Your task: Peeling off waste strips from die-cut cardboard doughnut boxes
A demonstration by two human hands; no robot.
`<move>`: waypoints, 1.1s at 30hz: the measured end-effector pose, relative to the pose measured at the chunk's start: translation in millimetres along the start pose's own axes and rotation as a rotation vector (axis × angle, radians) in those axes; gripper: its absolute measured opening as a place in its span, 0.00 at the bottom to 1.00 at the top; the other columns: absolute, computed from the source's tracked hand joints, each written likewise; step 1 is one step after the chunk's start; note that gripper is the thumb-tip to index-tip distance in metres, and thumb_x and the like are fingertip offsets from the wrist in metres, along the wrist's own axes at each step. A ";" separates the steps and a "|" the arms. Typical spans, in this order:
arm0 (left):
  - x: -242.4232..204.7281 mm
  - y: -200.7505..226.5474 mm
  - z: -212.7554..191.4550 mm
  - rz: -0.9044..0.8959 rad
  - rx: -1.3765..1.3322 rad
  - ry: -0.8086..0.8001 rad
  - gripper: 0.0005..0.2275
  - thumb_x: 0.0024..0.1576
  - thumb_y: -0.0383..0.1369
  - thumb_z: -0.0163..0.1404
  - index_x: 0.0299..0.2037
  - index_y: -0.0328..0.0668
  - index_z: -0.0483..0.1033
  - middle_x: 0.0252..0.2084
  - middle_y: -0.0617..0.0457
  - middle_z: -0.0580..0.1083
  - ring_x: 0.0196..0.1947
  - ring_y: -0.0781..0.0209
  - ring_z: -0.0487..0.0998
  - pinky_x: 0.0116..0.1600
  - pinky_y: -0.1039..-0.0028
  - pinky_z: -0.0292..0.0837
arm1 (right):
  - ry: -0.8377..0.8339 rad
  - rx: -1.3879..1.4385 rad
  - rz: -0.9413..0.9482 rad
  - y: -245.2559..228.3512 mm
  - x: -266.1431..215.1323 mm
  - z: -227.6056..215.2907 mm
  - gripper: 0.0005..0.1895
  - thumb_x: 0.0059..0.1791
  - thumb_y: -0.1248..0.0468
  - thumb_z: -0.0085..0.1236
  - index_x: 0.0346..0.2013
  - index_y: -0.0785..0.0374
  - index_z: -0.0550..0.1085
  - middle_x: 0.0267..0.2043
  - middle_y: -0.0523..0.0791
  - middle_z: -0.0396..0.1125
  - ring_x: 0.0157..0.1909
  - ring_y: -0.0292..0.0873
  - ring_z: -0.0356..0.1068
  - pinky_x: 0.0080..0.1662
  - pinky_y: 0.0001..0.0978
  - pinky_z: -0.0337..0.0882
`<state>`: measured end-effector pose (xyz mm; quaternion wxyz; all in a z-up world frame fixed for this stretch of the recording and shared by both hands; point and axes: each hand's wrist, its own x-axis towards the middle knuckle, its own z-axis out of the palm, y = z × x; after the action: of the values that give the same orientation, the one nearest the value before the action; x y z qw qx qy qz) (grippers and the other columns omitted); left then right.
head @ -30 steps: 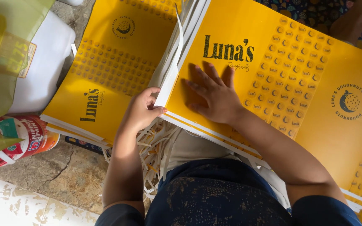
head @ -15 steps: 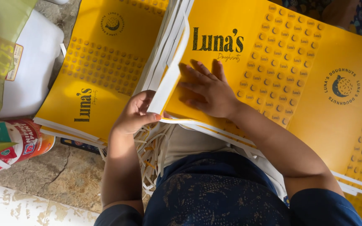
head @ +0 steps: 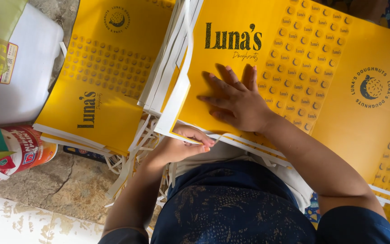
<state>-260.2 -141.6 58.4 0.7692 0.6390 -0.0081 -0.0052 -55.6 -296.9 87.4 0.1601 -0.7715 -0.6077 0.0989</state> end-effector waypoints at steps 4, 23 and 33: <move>-8.4 -7.6 -1.2 0.034 -0.016 0.168 0.05 0.53 0.18 0.60 0.39 0.26 0.82 0.41 0.36 0.81 0.40 0.53 0.85 0.44 0.72 0.82 | -0.060 -0.063 -0.075 -17.3 3.1 -9.4 0.23 0.54 0.37 0.42 0.64 0.26 0.69 0.83 0.40 0.39 0.82 0.58 0.29 0.64 0.85 0.20; -5.6 -8.9 -9.8 0.150 -0.012 0.161 0.07 0.53 0.18 0.60 0.40 0.24 0.83 0.35 0.36 0.81 0.35 0.54 0.84 0.39 0.71 0.82 | 0.047 0.135 -0.103 -11.2 8.8 -36.9 0.16 0.54 0.47 0.55 0.57 0.31 0.77 0.80 0.40 0.47 0.81 0.54 0.37 0.72 0.69 0.31; 16.8 -31.2 -15.2 0.168 -0.156 0.352 0.06 0.54 0.17 0.59 0.39 0.20 0.79 0.31 0.41 0.77 0.32 0.54 0.85 0.41 0.65 0.85 | 0.045 0.057 0.235 68.3 -52.6 -24.9 0.32 0.50 0.38 0.53 0.70 0.27 0.63 0.83 0.37 0.41 0.82 0.55 0.33 0.67 0.73 0.13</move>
<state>-243.1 -132.7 25.1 0.8037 0.5655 0.0738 0.1700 2.2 -365.4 83.3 0.1827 -0.8347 -0.5063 0.1167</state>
